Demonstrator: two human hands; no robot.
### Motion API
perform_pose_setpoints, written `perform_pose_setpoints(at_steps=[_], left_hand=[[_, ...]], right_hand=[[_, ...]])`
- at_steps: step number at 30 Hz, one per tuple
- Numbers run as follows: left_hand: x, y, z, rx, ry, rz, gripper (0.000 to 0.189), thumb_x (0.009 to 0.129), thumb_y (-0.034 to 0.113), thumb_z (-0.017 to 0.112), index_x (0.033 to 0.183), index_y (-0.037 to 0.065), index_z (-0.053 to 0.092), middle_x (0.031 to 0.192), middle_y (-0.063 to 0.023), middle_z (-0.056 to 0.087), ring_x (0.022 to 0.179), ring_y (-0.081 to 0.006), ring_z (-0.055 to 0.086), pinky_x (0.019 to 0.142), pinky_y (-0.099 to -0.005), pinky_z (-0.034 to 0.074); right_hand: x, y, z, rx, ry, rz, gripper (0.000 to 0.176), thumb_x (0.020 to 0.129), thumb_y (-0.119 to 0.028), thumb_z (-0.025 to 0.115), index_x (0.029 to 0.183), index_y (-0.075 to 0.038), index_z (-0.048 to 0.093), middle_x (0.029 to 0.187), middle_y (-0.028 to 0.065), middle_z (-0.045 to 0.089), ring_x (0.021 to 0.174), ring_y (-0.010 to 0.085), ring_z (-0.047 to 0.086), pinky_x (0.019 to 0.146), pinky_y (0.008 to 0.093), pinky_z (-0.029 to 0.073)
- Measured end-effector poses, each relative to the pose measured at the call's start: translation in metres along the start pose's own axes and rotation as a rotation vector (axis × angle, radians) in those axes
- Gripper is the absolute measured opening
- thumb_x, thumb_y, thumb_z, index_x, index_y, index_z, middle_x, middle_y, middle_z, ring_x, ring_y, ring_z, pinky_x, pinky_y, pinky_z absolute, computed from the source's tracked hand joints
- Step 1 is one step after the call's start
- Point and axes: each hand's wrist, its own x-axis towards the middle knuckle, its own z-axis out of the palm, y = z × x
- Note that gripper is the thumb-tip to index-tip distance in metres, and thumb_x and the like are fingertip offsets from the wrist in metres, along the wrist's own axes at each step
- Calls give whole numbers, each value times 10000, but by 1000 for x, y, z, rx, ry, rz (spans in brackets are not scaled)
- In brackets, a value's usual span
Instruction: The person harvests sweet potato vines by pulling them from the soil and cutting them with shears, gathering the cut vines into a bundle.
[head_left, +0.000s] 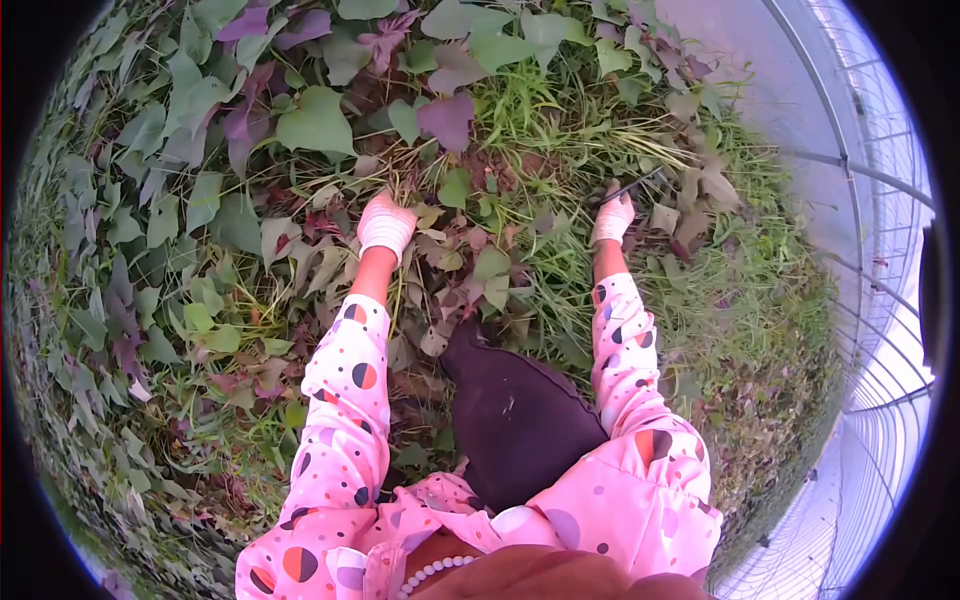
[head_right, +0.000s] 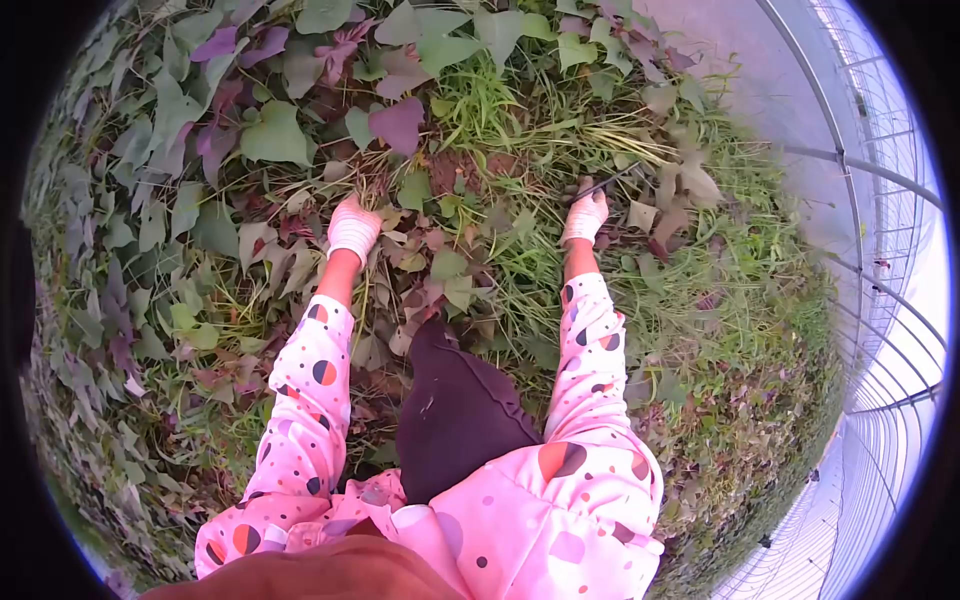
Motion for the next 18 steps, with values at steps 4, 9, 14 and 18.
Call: perform_pose_setpoints(at_steps=[4, 9, 14, 18], left_hand=[[30, -33, 35, 54, -32, 57, 383, 754, 208, 640, 1041, -43, 599, 1013, -284, 624, 993, -409, 593, 866, -407, 486], [48, -62, 58, 175, -33, 190, 404, 740, 191, 627, 1065, -47, 594, 1019, -291, 620, 997, -414, 588, 876, -411, 480], [49, -64, 57, 154, -41, 184, 439, 739, 202, 632, 1095, -50, 582, 1025, -291, 621, 992, -413, 590, 879, -403, 479], [52, -64, 59, 195, -55, 221, 433, 763, 228, 633, 1089, -50, 573, 993, -273, 637, 968, -389, 607, 857, -388, 489]], right_hand=[[-7, 17, -5, -719, -209, -342, 393, 910, -383, 564, 1073, -28, 609, 943, 167, 668, 881, 311, 628, 805, 360, 479], [22, -11, 2, -1018, -269, -391, 443, 914, -427, 482, 1007, -26, 645, 955, 253, 639, 925, 430, 585, 827, 432, 452], [102, -23, -41, -332, 163, 175, 487, 931, -473, 482, 939, -5, 615, 760, 135, 634, 644, 310, 611, 612, 418, 491], [95, -5, -65, -183, 109, 149, 468, 943, -473, 474, 955, -20, 594, 648, 85, 595, 465, 221, 569, 425, 378, 458]])
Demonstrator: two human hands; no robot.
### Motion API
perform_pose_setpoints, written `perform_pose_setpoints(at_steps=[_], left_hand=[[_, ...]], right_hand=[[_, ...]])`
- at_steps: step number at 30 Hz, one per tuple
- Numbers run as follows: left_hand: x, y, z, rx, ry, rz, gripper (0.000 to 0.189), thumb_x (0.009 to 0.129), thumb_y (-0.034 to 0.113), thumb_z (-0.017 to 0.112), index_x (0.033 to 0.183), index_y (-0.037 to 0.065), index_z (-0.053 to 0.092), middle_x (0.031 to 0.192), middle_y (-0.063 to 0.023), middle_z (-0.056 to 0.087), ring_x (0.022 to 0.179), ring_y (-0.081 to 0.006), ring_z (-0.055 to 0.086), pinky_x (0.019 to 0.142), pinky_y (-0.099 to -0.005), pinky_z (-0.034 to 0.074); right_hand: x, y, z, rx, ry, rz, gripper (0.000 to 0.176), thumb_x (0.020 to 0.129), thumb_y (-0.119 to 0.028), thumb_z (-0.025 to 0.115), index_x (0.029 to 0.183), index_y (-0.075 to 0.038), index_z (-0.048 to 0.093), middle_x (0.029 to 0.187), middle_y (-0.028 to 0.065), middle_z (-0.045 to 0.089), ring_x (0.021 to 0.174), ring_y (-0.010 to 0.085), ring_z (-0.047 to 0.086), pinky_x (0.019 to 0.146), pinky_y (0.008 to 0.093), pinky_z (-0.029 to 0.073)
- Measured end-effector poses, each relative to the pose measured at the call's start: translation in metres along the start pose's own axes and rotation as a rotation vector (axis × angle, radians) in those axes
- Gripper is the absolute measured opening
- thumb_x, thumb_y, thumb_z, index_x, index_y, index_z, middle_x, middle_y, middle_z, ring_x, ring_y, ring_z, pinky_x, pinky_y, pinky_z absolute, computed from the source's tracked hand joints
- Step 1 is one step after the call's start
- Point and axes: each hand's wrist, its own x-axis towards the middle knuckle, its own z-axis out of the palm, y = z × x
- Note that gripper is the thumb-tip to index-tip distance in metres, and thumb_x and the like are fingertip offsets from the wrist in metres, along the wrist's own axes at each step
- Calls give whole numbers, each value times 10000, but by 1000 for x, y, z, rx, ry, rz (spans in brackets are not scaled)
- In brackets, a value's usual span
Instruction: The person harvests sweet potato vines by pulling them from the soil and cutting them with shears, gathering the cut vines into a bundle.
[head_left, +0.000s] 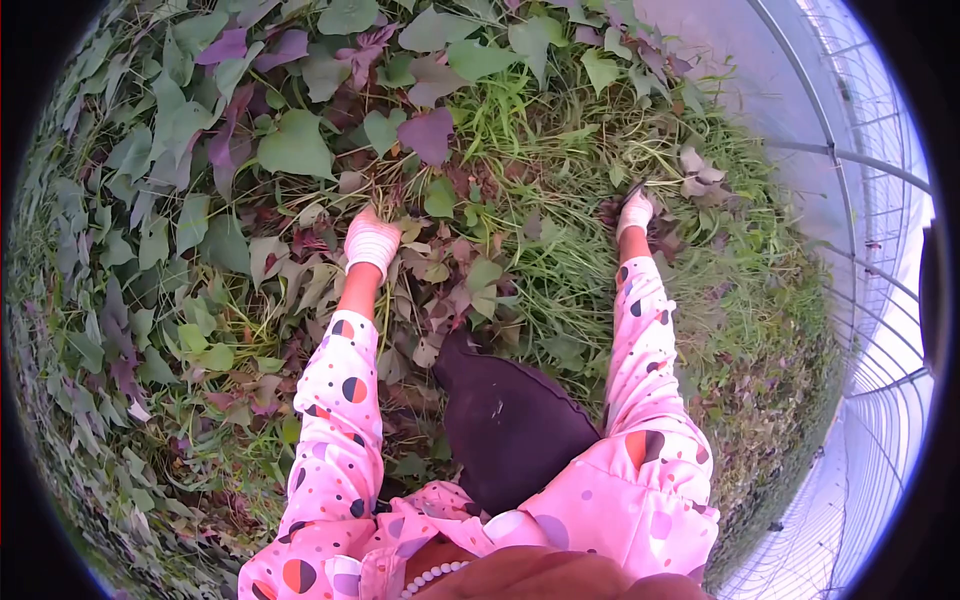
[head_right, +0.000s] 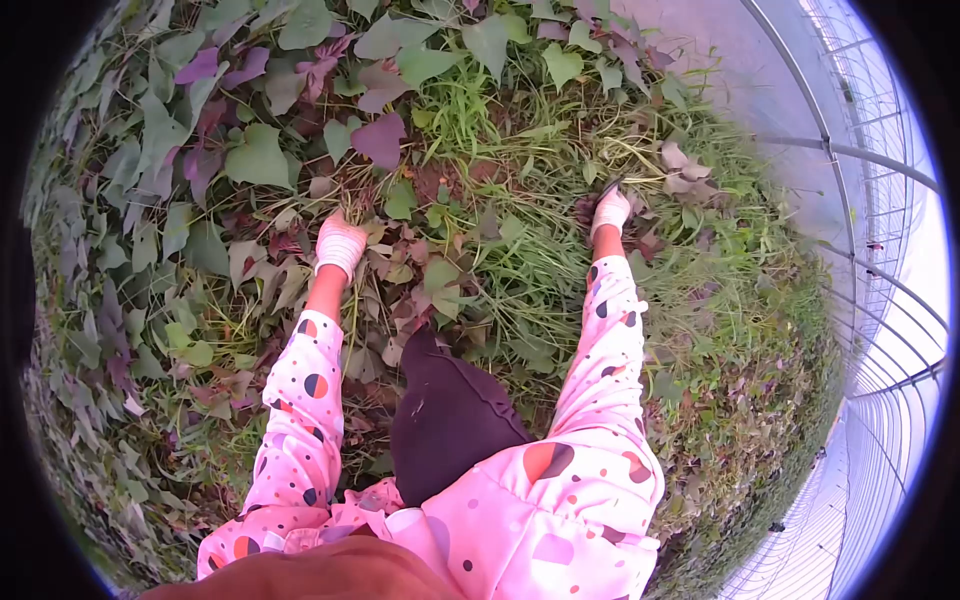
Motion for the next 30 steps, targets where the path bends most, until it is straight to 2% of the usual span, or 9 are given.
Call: perform_pose_setpoints(at_steps=[5, 7, 9, 15, 17, 19, 23, 25, 30], left_hand=[[-8, 9, -9, 158, -18, 26, 363, 791, 201, 602, 1061, -42, 590, 966, -255, 649, 939, -362, 626, 835, -381, 498], [-7, 10, -9, 185, 11, 31, 311, 794, 155, 585, 1040, -32, 618, 950, -226, 666, 914, -337, 643, 829, -372, 501], [-33, 47, -56, 893, -164, 409, 240, 803, 82, 549, 996, -3, 665, 946, -165, 691, 873, -281, 664, 816, -340, 503], [-45, 67, -78, 974, -266, 393, 270, 831, 51, 499, 1020, 47, 691, 1022, -141, 685, 917, -242, 653, 822, -306, 493], [-41, 57, -65, 893, -219, 352, 275, 838, 51, 489, 1026, 46, 690, 1043, -147, 679, 940, -240, 646, 827, -304, 491], [-36, 51, -60, 809, -167, 314, 281, 846, 51, 479, 1032, 45, 689, 1064, -152, 673, 963, -238, 639, 832, -301, 488], [-28, 42, -44, 512, -54, 175, 268, 848, 54, 482, 1007, 28, 696, 1053, -158, 675, 951, -247, 644, 813, -314, 496], [-31, 48, -53, 976, -223, 393, 245, 826, 49, 507, 954, 37, 715, 980, -135, 698, 900, -249, 658, 803, -328, 502], [-28, 34, -40, 899, -66, 414, 226, 802, 45, 528, 918, 37, 721, 920, -133, 707, 873, -247, 665, 789, -334, 502]], right_hand=[[-73, 12, 9, -369, -90, -622, 414, 941, -385, 501, 1020, 2, 623, 777, 143, 664, 741, 265, 640, 707, 350, 490], [-92, -3, 17, -892, -145, -543, 476, 902, -461, 498, 1042, -23, 623, 919, 213, 670, 871, 373, 641, 781, 430, 488], [-109, -36, 32, -1240, -231, -369, 584, 885, -552, 419, 1076, -43, 631, 1064, 241, 631, 1025, 396, 588, 893, 447, 452], [-20, -65, 4, -1142, -28, -534, 586, 930, -497, 375, 1036, 12, 645, 1059, 251, 628, 1029, 392, 587, 912, 451, 442], [23, -55, -21, -814, 126, -116, 599, 935, -507, 385, 1008, 20, 662, 1038, 274, 631, 990, 393, 602, 861, 420, 449], [55, -27, -50, -786, 95, -192, 581, 939, -489, 402, 1005, 29, 657, 1017, 279, 634, 970, 403, 603, 840, 418, 447], [-40, -32, -40, -895, 158, -514, 434, 947, -354, 445, 1092, 21, 609, 990, 271, 636, 982, 410, 588, 866, 423, 443], [-67, -16, -37, -799, 46, -702, 479, 921, -407, 468, 1132, 5, 592, 1042, 270, 626, 1004, 416, 582, 886, 433, 443], [-90, -30, -8, -1456, -148, -478, 679, 865, -573, 424, 1219, -11, 566, 1227, 232, 564, 1135, 372, 537, 991, 395, 409]])
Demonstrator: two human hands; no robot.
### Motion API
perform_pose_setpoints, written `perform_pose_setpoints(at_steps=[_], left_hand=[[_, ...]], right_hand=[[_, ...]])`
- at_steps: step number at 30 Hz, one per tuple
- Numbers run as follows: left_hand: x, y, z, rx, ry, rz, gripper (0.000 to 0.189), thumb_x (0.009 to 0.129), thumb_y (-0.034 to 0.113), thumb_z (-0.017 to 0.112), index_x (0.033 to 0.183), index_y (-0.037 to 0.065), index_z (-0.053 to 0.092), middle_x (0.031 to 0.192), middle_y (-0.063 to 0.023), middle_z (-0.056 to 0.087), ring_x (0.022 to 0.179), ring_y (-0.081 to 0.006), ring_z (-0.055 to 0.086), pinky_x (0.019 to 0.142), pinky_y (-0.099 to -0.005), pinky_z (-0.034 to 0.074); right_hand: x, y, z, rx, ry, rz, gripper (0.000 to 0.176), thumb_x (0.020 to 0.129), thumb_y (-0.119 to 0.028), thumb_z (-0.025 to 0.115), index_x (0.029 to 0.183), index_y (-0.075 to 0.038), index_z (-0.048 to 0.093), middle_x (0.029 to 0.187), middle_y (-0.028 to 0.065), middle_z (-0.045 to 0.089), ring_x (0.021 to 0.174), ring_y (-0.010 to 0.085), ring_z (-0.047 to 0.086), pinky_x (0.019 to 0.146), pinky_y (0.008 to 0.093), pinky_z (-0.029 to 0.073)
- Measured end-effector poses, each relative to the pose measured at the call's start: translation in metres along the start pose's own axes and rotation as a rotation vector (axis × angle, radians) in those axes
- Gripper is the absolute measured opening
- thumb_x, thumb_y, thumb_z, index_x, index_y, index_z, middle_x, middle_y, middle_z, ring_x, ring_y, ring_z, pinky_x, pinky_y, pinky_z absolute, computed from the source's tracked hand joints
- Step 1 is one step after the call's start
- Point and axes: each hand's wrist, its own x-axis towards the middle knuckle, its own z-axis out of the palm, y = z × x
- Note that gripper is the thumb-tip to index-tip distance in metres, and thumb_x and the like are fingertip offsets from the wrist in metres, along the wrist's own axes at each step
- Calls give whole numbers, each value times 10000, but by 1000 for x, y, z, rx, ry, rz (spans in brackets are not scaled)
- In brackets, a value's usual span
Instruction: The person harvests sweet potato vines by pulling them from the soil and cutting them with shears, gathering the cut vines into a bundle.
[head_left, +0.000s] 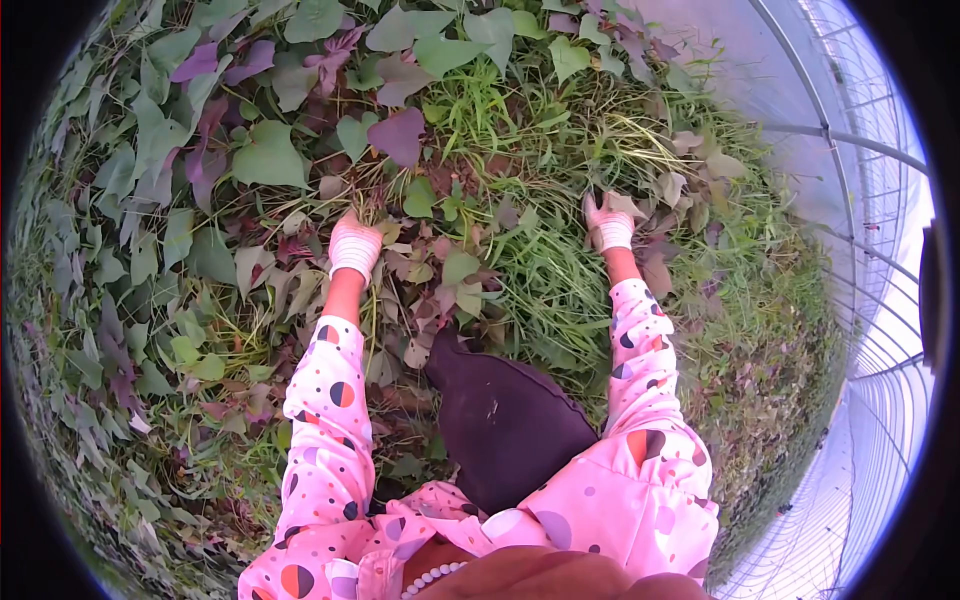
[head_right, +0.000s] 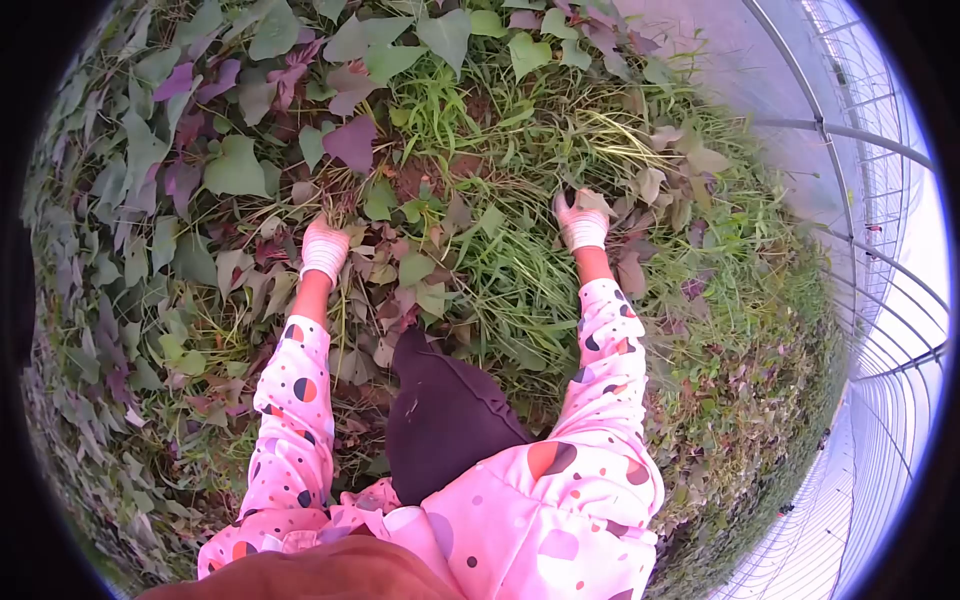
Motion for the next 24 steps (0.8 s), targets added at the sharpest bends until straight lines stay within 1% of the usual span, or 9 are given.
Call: perform_pose_setpoints(at_steps=[4, 9, 11, 12, 15, 17, 18, 20, 24], left_hand=[[-3, -1, -12, 19, -73, 30, 232, 805, 44, 523, 931, 28, 717, 923, -125, 709, 871, -241, 665, 792, -317, 499], [6, -1, 15, 13, -72, 57, 241, 813, 46, 511, 947, 18, 710, 927, -117, 710, 892, -240, 661, 799, -311, 496], [7, 2, 29, -47, 116, -27, 242, 818, 45, 505, 945, 18, 709, 922, -116, 710, 906, -242, 658, 802, -306, 495], [11, 3, 38, -47, 116, -28, 242, 818, 45, 505, 945, 18, 709, 922, -116, 710, 906, -242, 658, 802, -306, 495], [21, 4, 57, -407, 40, -206, 290, 897, 129, 445, 1097, 59, 644, 1097, -113, 665, 1062, -203, 591, 946, -290, 432], [16, 5, 46, -344, 130, -228, 262, 880, 116, 456, 1022, 67, 670, 993, -119, 692, 966, -201, 630, 918, -290, 443], [13, 5, 40, -343, 131, -228, 262, 880, 116, 456, 1022, 67, 670, 993, -119, 692, 966, -201, 630, 918, -290, 443], [-1, 0, 0, 88, -62, 48, 239, 856, 100, 471, 953, 98, 690, 874, -94, 708, 846, -195, 656, 869, -298, 461], [-2, 0, -7, 44, -74, 58, 208, 787, 68, 536, 876, 71, 725, 877, -104, 713, 855, -214, 665, 797, -322, 494]], right_hand=[[32, -6, -16, -29, -189, 88, 757, 896, -592, 273, 1251, 18, 546, 1280, 221, 538, 1227, 303, 493, 1032, 373, 379], [58, -8, -21, -47, -168, 126, 697, 911, -557, 314, 1278, 0, 519, 1261, 221, 552, 1184, 315, 531, 1000, 396, 413], [60, -15, -28, -44, -139, 118, 675, 913, -546, 342, 1267, -1, 527, 1232, 229, 568, 1159, 333, 546, 980, 411, 431], [62, -18, -32, -57, -176, 159, 675, 912, -547, 342, 1272, -6, 525, 1239, 218, 567, 1163, 328, 546, 981, 413, 431], [71, -13, -26, -104, -192, 185, 670, 909, -547, 347, 1281, -18, 525, 1250, 192, 571, 1165, 326, 547, 976, 417, 438], [70, -5, -17, -186, -42, 35, 583, 919, -533, 399, 1218, -60, 561, 1237, 158, 591, 1165, 306, 556, 912, 431, 478], [70, -3, -12, -186, -42, 35, 583, 919, -533, 399, 1218, -60, 561, 1237, 158, 591, 1165, 306, 556, 912, 431, 478], [72, 1, -4, 136, -39, 195, 591, 896, -500, 455, 1211, -9, 555, 1197, 232, 590, 1120, 350, 572, 924, 453, 466], [65, -14, -17, 69, -23, 262, 539, 921, -489, 427, 1186, -39, 561, 1175, 208, 610, 1108, 352, 579, 910, 434, 476]])
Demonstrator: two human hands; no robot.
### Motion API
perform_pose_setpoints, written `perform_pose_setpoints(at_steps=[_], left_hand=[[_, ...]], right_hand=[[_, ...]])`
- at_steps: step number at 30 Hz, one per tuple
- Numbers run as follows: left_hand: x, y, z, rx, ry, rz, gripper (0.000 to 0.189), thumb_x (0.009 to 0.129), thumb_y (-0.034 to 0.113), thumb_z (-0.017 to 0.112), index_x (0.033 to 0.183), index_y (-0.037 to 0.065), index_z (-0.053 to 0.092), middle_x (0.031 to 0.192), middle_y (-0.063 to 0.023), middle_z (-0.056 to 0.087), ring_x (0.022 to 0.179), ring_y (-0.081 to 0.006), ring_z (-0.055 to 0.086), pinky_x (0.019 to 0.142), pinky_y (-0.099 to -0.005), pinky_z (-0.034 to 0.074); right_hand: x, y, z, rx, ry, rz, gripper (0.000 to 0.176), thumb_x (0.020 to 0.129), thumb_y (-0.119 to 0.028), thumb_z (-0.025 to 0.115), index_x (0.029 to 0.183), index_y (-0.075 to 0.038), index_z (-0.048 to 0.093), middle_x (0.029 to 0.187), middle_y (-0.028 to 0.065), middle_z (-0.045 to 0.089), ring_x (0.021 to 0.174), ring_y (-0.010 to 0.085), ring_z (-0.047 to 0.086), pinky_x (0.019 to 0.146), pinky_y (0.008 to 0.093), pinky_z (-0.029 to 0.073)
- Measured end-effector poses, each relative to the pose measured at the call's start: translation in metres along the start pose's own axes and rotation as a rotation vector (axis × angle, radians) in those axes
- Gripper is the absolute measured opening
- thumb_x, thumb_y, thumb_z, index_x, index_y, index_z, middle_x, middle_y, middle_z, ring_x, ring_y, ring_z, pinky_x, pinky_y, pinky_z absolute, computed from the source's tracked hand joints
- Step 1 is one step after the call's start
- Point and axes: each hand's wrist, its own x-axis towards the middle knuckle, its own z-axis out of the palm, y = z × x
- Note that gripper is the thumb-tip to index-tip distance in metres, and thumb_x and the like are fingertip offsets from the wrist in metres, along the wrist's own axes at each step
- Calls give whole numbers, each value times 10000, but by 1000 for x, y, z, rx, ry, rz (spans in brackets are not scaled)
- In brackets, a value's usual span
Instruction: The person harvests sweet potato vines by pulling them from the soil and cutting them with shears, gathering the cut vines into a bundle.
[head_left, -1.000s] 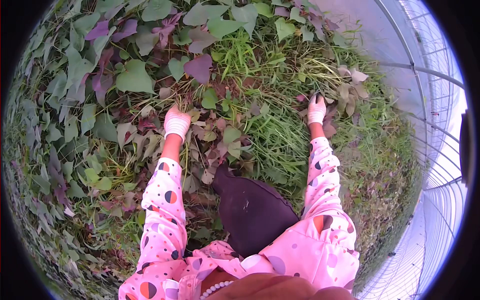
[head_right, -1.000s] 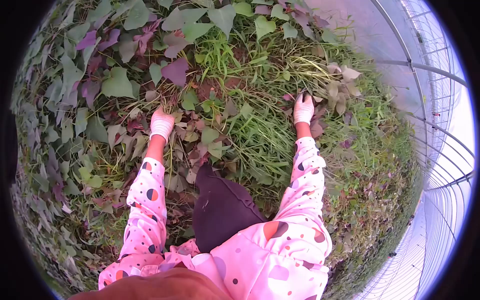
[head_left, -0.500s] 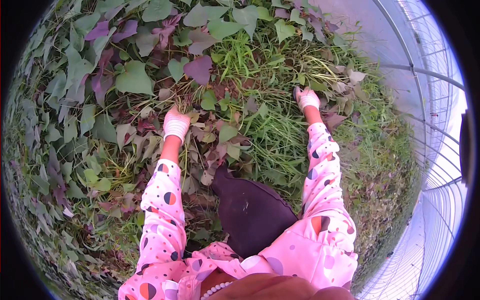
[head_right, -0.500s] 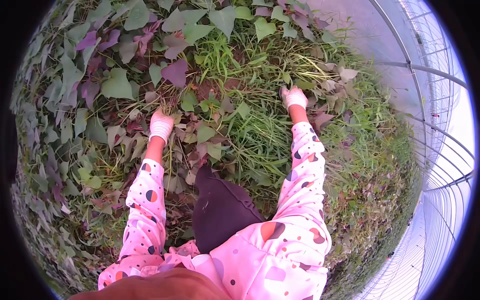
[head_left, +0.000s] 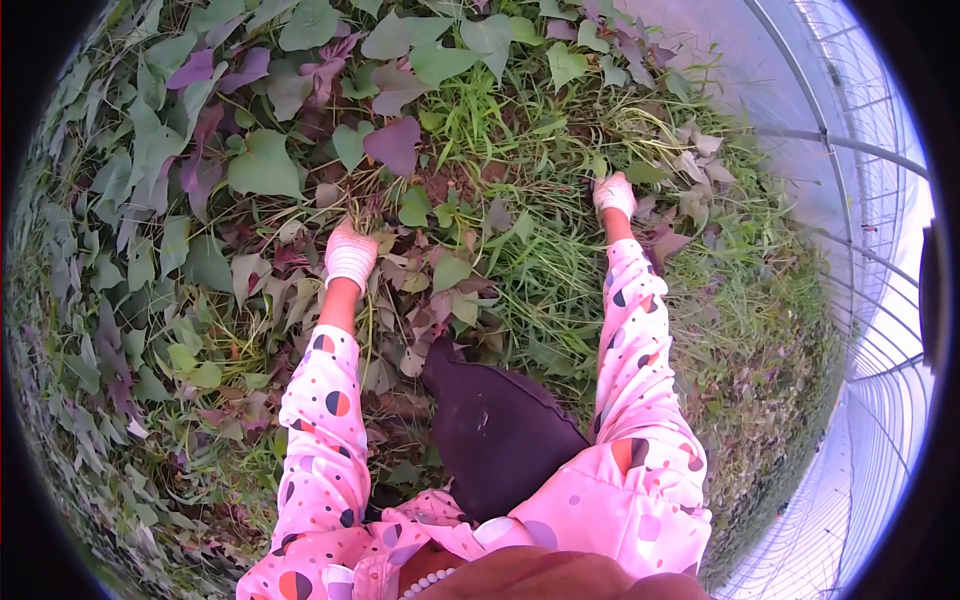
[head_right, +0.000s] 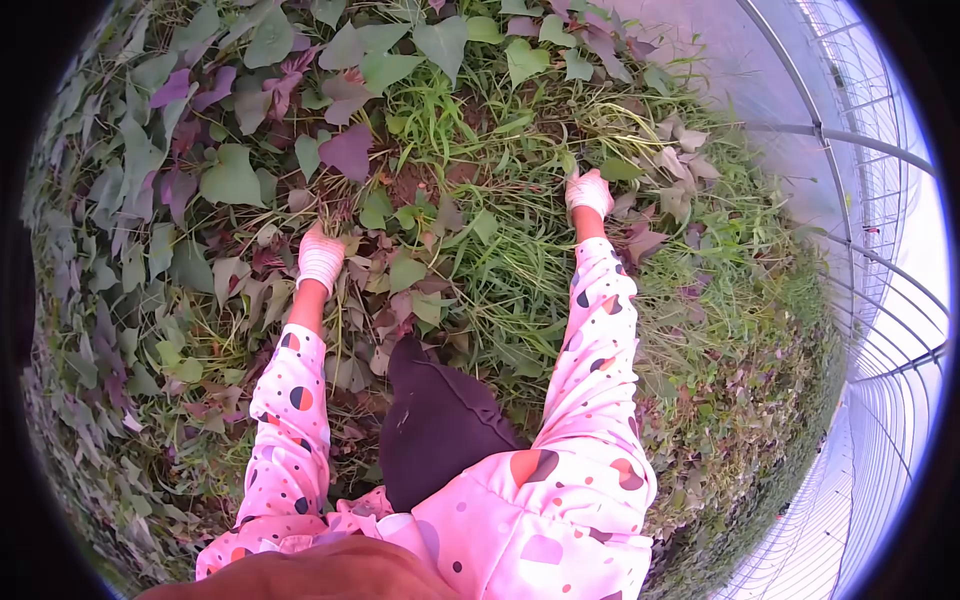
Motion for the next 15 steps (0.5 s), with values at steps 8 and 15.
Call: perform_pose_setpoints(at_steps=[8, 15], left_hand=[[13, 5, 39, 33, 224, -44, 205, 791, 50, 525, 830, 79, 724, 811, -86, 714, 789, -220, 669, 766, -307, 485], [8, 3, 26, 3, 125, -25, 194, 797, 46, 527, 806, 83, 717, 800, -90, 711, 771, -214, 665, 776, -309, 477]], right_hand=[[77, 18, 55, 318, -1, -82, 620, 972, -467, 322, 1024, 67, 633, 1108, 286, 591, 1098, 403, 541, 932, 428, 428], [87, 37, 77, -35, -98, -385, 653, 972, -493, 297, 964, 49, 659, 1032, 271, 620, 1032, 391, 576, 888, 438, 452]])
